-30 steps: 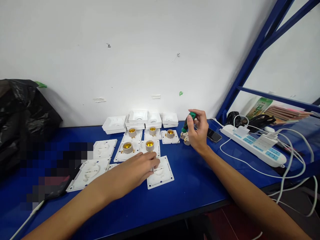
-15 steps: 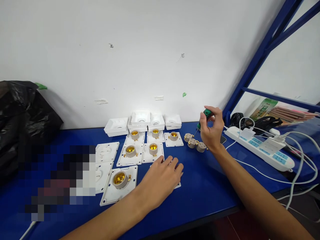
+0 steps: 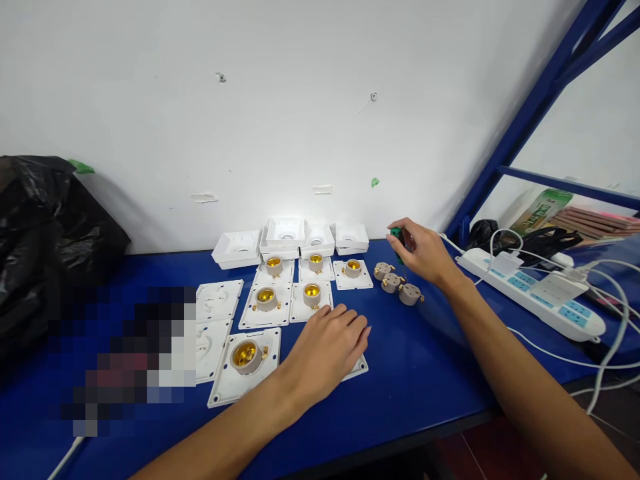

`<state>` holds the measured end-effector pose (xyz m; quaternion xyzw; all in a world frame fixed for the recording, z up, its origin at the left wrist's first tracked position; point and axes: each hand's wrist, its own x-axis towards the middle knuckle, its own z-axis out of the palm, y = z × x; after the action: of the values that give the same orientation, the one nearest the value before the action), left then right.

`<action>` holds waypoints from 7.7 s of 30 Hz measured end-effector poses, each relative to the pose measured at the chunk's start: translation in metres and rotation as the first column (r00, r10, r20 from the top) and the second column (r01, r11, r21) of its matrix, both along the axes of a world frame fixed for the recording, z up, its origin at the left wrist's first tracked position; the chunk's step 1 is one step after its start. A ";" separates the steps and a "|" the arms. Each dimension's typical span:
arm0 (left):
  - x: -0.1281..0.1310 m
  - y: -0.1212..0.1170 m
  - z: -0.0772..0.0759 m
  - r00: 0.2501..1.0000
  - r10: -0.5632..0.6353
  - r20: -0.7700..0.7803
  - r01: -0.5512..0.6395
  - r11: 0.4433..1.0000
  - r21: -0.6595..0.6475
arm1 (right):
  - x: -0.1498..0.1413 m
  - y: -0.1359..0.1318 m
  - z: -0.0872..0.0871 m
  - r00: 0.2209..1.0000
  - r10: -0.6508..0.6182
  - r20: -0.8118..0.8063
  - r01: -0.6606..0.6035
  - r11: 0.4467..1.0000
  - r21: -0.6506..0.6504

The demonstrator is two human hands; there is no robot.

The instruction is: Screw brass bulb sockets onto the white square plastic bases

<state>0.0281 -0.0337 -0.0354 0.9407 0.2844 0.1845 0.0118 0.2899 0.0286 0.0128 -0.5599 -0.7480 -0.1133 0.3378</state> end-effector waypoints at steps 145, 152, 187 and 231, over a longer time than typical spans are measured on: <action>-0.044 0.021 0.049 1.000 0.000 -0.021 -0.011 0.851 -0.526 | -0.066 -0.023 -0.015 0.841 0.267 -0.471 -0.135 0.945 0.296; -0.048 0.025 0.052 0.999 -0.009 -0.032 -0.012 0.812 -0.584 | -0.068 -0.027 -0.015 0.837 0.286 -0.466 -0.150 0.940 0.307; -0.051 0.032 0.045 0.991 -0.129 0.044 0.122 0.689 -0.715 | -0.079 -0.033 -0.018 0.851 0.307 -0.425 -0.215 0.944 0.251; -0.051 0.037 0.033 0.984 -0.169 0.053 0.158 0.706 -0.690 | -0.084 -0.044 -0.014 0.864 0.372 -0.340 -0.325 0.927 0.190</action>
<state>-0.0227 0.0033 -0.0022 0.8909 0.2483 0.0565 0.3762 0.2061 -0.0156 -0.0012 -0.4040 -0.7512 0.0101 0.5219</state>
